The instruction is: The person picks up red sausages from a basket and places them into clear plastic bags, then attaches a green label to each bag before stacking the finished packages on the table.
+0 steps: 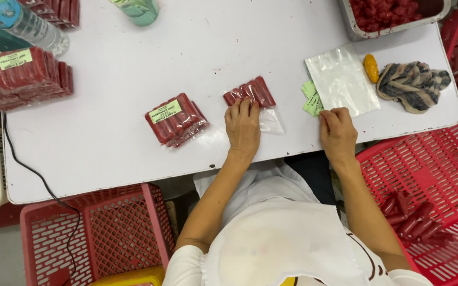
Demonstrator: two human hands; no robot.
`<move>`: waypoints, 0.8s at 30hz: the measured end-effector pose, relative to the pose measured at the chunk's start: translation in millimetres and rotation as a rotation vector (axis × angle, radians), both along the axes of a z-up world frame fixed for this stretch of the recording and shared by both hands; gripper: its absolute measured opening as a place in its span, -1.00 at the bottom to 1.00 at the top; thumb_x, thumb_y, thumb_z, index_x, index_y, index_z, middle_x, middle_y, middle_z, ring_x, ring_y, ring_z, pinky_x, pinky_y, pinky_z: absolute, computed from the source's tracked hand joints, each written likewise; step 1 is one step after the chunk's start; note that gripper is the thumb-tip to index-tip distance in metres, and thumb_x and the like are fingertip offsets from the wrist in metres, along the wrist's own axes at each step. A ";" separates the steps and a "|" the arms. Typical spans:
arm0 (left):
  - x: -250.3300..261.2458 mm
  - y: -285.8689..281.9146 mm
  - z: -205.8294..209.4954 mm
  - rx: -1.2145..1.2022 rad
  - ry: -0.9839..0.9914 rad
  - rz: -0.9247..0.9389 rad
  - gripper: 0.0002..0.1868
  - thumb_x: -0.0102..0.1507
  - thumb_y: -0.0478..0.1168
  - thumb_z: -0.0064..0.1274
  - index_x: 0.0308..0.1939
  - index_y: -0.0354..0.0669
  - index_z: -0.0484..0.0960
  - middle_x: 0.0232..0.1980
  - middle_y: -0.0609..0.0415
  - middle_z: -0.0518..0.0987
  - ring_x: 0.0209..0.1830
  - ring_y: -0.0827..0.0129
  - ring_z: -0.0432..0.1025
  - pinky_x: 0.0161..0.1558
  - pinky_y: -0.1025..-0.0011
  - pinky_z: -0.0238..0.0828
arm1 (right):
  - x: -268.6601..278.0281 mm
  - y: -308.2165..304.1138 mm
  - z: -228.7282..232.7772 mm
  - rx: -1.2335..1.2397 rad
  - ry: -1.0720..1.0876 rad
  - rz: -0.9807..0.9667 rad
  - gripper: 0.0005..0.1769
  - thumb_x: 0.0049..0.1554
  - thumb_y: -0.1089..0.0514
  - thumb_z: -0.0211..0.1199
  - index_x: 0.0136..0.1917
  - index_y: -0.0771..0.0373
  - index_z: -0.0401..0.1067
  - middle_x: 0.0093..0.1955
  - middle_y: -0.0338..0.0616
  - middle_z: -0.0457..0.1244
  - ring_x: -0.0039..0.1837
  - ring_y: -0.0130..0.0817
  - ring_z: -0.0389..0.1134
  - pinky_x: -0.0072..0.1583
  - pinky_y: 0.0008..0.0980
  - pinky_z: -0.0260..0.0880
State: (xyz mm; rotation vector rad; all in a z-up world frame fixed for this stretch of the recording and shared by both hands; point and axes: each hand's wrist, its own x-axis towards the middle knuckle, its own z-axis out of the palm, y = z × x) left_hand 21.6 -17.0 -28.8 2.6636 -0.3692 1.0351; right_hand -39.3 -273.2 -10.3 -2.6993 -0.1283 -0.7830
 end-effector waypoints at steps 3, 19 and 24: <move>-39.7 -4.1 51.7 -0.046 -0.025 -0.144 -0.81 0.36 -0.37 0.02 0.04 -0.21 0.62 0.23 -0.22 0.52 0.30 -0.15 0.41 0.26 -0.03 0.33 | -12.8 1.3 15.8 0.292 -0.058 0.049 -0.87 0.33 0.34 0.32 0.14 0.30 0.59 -0.01 -0.12 0.23 -0.11 -0.22 0.37 -0.14 -0.35 0.42; -107.7 -50.2 91.1 -0.986 0.637 -0.544 -0.54 0.36 -0.36 0.08 0.35 -0.20 0.42 -0.24 -0.08 0.62 -0.32 0.15 0.57 -0.30 0.33 0.58 | -76.2 54.5 36.2 1.464 0.340 0.090 -0.74 0.28 0.38 0.22 0.24 0.45 0.41 -0.10 -0.01 0.32 -0.23 -0.33 0.39 -0.22 -0.42 0.50; -96.6 -17.6 84.6 -0.033 -0.025 -0.182 -0.77 0.38 -0.30 0.05 0.11 -0.04 0.59 -0.07 -0.08 0.53 -0.11 0.04 0.46 -0.23 0.19 0.43 | -71.5 60.4 23.4 1.575 0.580 -0.123 -0.97 0.25 0.29 0.29 -0.02 0.31 0.50 -0.39 -0.18 0.26 -0.45 -0.40 0.32 -0.46 -0.49 0.34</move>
